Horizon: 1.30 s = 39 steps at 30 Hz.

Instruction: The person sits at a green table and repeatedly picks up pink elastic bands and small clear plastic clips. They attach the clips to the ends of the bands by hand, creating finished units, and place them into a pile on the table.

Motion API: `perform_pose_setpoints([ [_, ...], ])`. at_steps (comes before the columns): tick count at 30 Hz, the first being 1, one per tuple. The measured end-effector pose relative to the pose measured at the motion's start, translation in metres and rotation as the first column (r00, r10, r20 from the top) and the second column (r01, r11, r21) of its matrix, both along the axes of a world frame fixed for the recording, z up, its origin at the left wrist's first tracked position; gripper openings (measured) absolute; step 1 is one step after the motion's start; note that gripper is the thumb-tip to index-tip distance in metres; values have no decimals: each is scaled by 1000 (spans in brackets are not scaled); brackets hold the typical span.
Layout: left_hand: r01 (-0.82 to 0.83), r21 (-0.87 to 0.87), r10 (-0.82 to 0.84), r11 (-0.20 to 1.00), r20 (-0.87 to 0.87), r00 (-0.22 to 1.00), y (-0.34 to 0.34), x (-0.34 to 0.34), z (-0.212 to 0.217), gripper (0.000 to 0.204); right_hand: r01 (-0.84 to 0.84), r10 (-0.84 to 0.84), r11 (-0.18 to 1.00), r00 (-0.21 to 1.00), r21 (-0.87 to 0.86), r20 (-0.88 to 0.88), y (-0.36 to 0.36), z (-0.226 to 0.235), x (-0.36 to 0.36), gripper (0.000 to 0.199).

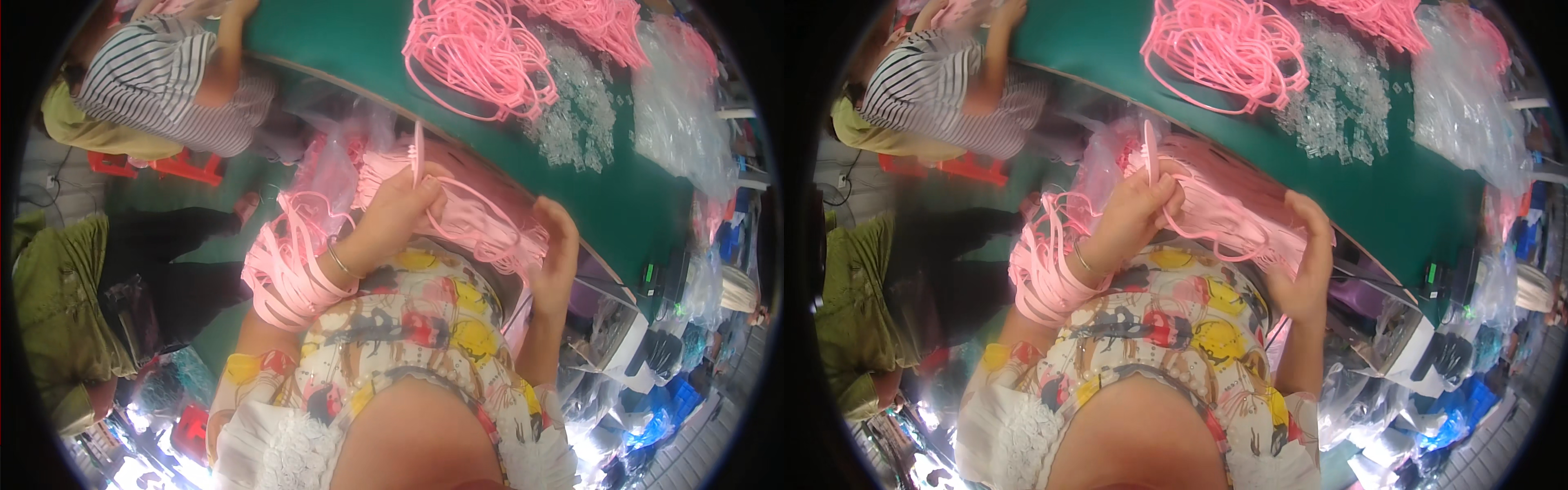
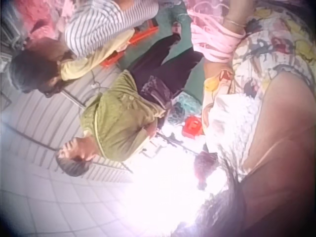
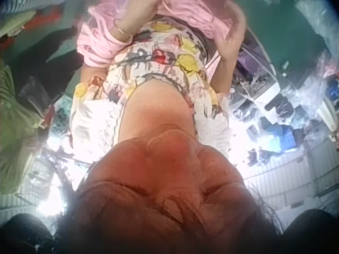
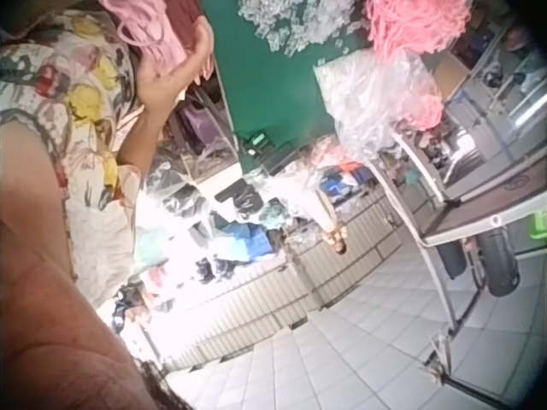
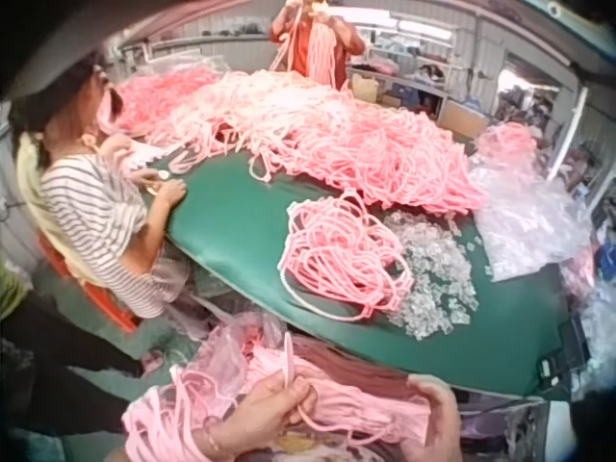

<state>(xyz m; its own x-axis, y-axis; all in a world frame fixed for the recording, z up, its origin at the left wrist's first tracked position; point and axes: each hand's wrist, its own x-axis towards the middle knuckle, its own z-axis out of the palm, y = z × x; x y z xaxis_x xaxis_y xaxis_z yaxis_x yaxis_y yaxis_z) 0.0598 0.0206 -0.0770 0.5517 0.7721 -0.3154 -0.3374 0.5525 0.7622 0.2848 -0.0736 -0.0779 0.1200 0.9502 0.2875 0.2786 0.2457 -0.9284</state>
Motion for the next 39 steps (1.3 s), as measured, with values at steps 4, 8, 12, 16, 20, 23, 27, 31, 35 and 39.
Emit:
perform_pose_setpoints([
  [4, 100, 186, -78, 977, -122, 989, -17, 15, 2, 30, -40, -31, 995, 765, 96, 643, 16, 27, -47, 77],
  [8, 5, 289, 10, 957, -52, 999, -14, 18, 8, 40, 30, -17, 999, 876, -20, 483, 15, 8, -48, 61],
  [12, 110, 109, -127, 988, 160, 979, -4, 1, 1, 39, 129, -91, 989, 918, -73, 386, 15, 5, -37, 56],
  [16, 108, 118, -127, 987, 168, 978, -5, 1, -7, 32, 167, -140, 974, 975, -152, 171, 10, 0, -32, 58],
  [20, 84, -12, -77, 996, 292, 953, -9, 5, -1, 26, 82, -80, 996, 996, -36, 39, 10, 0, -31, 60],
  [23, 107, -80, -84, 991, 250, 965, -8, 2, -2, 27, 58, -58, 998, 996, 4, -68, 8, -1, -34, 61],
  [27, 133, -87, -97, 987, 331, 938, -9, 2, -11, 27, 19, -18, 1000, 998, 19, -65, 10, 6, -41, 60],
  [31, 157, -102, -115, 982, 335, 935, -9, 3, -13, 27, -5, 6, 1000, 997, 3, -81, 10, 6, -43, 58],
  [35, 149, -111, -112, 982, 287, 951, -11, 5, -8, 29, -23, 23, 1000, 996, -4, -88, 12, 4, -44, 57],
  [39, 182, -110, -141, 977, 300, 943, -11, 3, -12, 30, -20, 19, 999, 998, -30, -58, 15, 5, -48, 55],
])
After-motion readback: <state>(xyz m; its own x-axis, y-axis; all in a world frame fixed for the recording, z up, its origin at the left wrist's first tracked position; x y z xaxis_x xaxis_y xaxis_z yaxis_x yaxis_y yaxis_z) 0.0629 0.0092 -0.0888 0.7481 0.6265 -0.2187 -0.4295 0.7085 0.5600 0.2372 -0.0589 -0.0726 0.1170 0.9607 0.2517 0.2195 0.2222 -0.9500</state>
